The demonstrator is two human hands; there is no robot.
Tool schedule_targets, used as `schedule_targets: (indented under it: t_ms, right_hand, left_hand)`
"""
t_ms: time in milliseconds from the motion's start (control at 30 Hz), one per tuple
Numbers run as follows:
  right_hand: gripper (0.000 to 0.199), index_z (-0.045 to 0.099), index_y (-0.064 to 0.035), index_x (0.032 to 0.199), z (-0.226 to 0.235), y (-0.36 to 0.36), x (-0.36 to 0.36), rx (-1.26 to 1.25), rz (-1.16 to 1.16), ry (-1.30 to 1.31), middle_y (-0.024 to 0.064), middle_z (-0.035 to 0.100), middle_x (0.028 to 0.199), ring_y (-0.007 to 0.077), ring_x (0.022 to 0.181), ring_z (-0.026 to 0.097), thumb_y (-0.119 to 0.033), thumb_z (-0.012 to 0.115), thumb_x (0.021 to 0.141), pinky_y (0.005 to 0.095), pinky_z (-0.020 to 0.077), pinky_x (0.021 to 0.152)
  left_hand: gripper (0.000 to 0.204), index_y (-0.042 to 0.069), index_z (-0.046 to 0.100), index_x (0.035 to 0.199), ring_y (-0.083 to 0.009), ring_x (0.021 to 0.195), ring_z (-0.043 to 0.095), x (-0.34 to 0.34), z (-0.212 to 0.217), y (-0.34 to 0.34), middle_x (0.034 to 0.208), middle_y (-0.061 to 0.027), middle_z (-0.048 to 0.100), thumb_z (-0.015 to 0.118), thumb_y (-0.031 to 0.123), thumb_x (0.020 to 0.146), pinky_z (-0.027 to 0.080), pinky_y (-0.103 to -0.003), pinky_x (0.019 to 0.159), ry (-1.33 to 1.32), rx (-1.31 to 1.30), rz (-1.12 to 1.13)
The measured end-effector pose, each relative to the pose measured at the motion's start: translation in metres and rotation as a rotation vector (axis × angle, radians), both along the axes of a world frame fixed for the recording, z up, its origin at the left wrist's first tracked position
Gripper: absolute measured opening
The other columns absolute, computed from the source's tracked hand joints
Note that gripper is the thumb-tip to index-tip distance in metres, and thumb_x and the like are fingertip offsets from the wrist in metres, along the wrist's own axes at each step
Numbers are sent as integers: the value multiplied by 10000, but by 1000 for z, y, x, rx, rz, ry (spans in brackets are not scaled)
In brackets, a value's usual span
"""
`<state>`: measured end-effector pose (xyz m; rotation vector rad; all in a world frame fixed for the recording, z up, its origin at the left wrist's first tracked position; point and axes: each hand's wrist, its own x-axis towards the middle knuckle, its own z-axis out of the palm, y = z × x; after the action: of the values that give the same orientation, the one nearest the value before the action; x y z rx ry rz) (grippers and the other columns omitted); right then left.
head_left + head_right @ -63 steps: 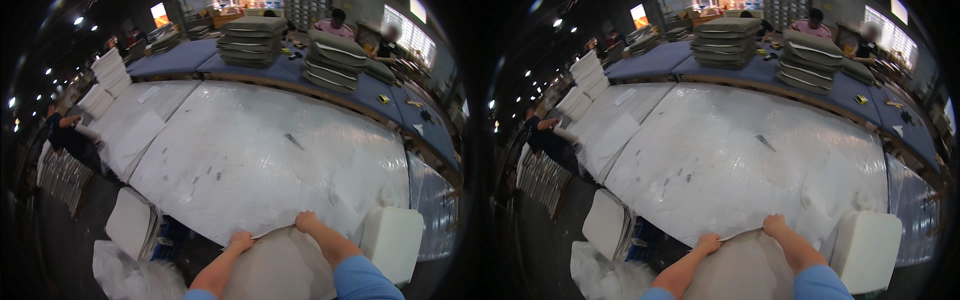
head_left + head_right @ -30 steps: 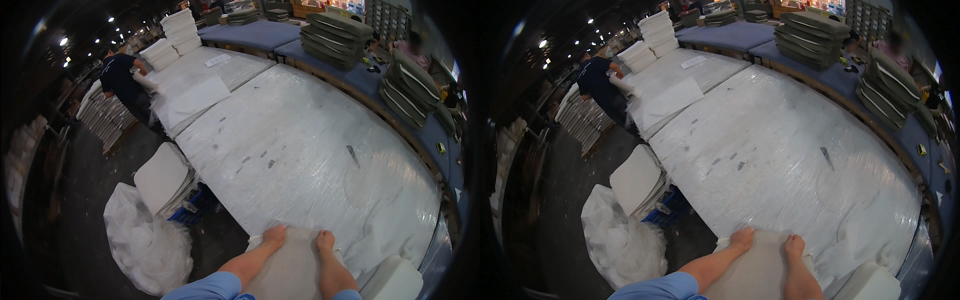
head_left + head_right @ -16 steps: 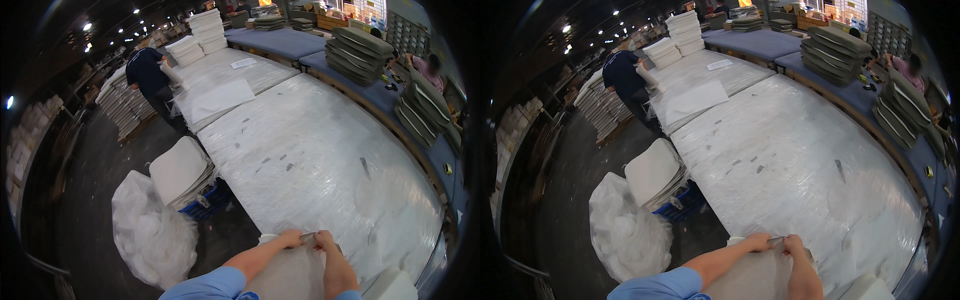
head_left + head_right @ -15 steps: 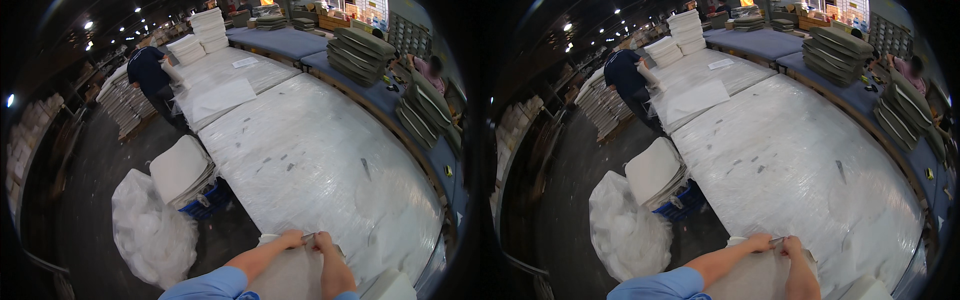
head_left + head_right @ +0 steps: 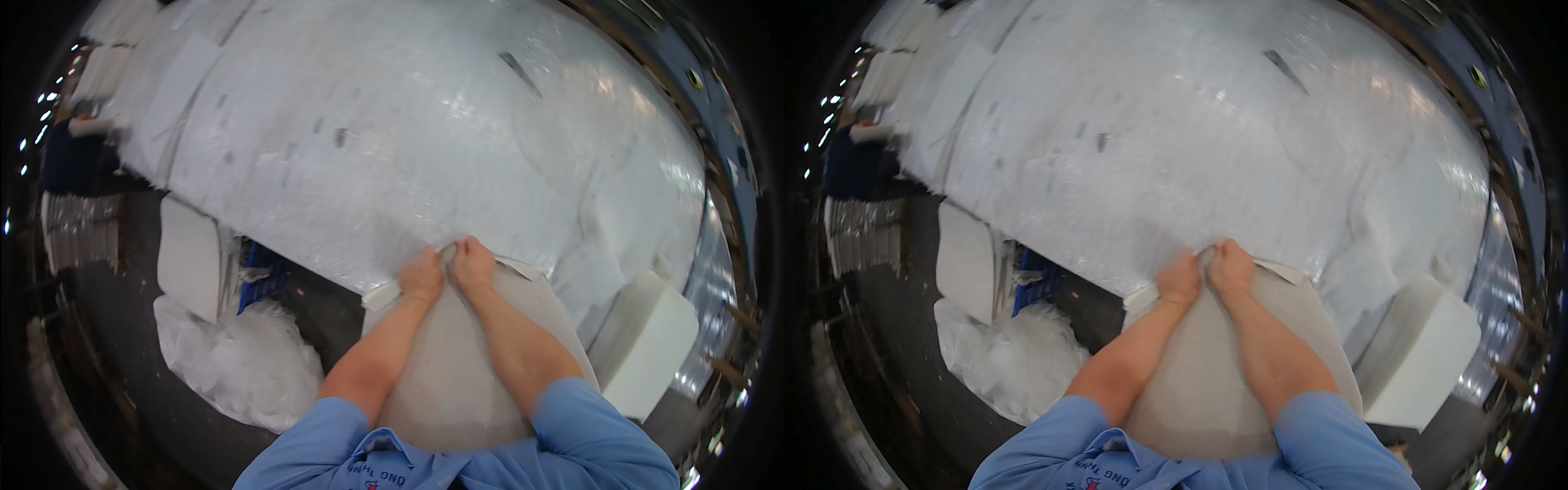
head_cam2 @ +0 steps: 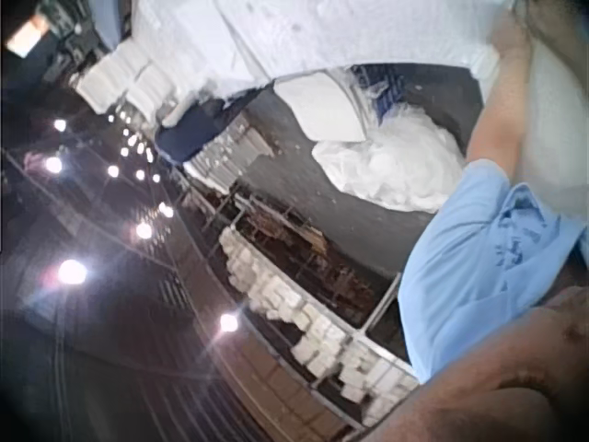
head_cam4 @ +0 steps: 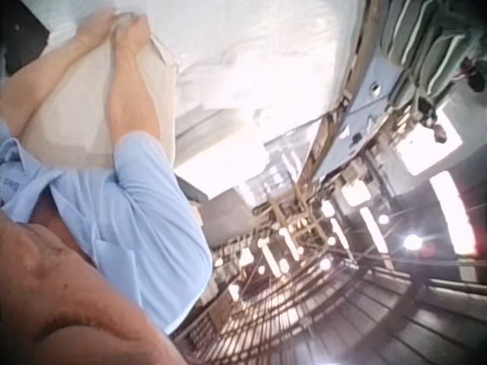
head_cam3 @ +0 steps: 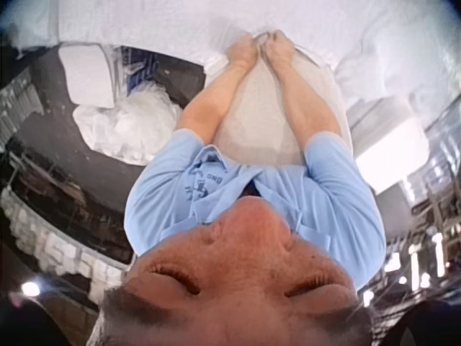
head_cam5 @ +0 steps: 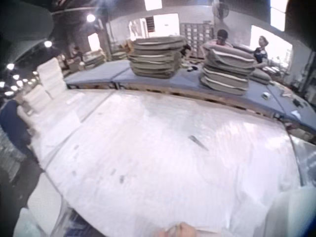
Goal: The person inserts a white foam insert into a fabric pillow cover, adjusts the edges, and smooths the surface. The person repeats this process with multiple pillow covers and foam inserts on a large work table.
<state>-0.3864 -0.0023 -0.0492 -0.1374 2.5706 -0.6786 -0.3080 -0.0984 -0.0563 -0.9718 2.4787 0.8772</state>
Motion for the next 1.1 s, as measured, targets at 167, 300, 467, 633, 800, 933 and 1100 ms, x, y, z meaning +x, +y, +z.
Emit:
schedule_targets:
  t_ms: [167,300,467,633,800,933,1100]
  right_hand:
    - [312,656,-21,896,-1,1,-3,-79,-60,-16,247,688,859,474,869,656,-303,587,1009,544,496,772]
    - [317,649,-7,899,1,4,2,-75,-32,-11,259,694,899,475,905,657,-293,572,1013,557,491,806]
    - [334,691,-13,959,12,19,-4,-94,190,-47,238,715,987,450,981,668,-344,643,957,526,511,864]
    - [415,753,-69,1142,38,80,-63,241,643,-102,166,736,1183,358,1123,686,-388,726,877,448,542,961]
    - [388,719,-93,1223,59,103,-85,304,342,-335,163,737,1180,355,1141,680,-361,664,948,448,535,971]
    - [330,713,-88,1159,35,100,-61,229,47,-217,168,740,1140,364,1111,683,-355,586,1012,460,531,947]
    - [325,689,-59,1041,16,93,-44,187,-52,7,184,736,1045,408,1039,673,-357,560,1030,488,517,894]
  left_hand:
    - [297,93,635,1038,-434,897,713,-2,1,1,942,-194,740,490,352,1058,531,-576,777,-9,-40,-35]
    - [313,89,649,1039,-429,910,711,2,4,2,954,-189,742,480,351,1063,531,-563,794,20,-42,-53]
    - [352,87,674,1086,-434,934,693,30,12,-16,964,-184,740,577,417,1014,518,-547,803,182,45,-162]
    - [401,80,699,1075,-429,1004,672,74,33,-63,1000,-205,726,650,463,964,505,-539,840,50,-4,-337]
    - [416,37,693,1050,-442,1018,667,94,26,-74,1022,-226,717,555,429,1027,499,-539,870,-75,-82,-209]
    - [406,49,705,1035,-450,1015,676,80,5,-52,1031,-230,722,502,399,1060,490,-568,890,-15,-116,57]
    - [407,25,673,989,-478,960,678,69,-2,-42,972,-254,715,458,357,1085,506,-567,837,51,-171,212]
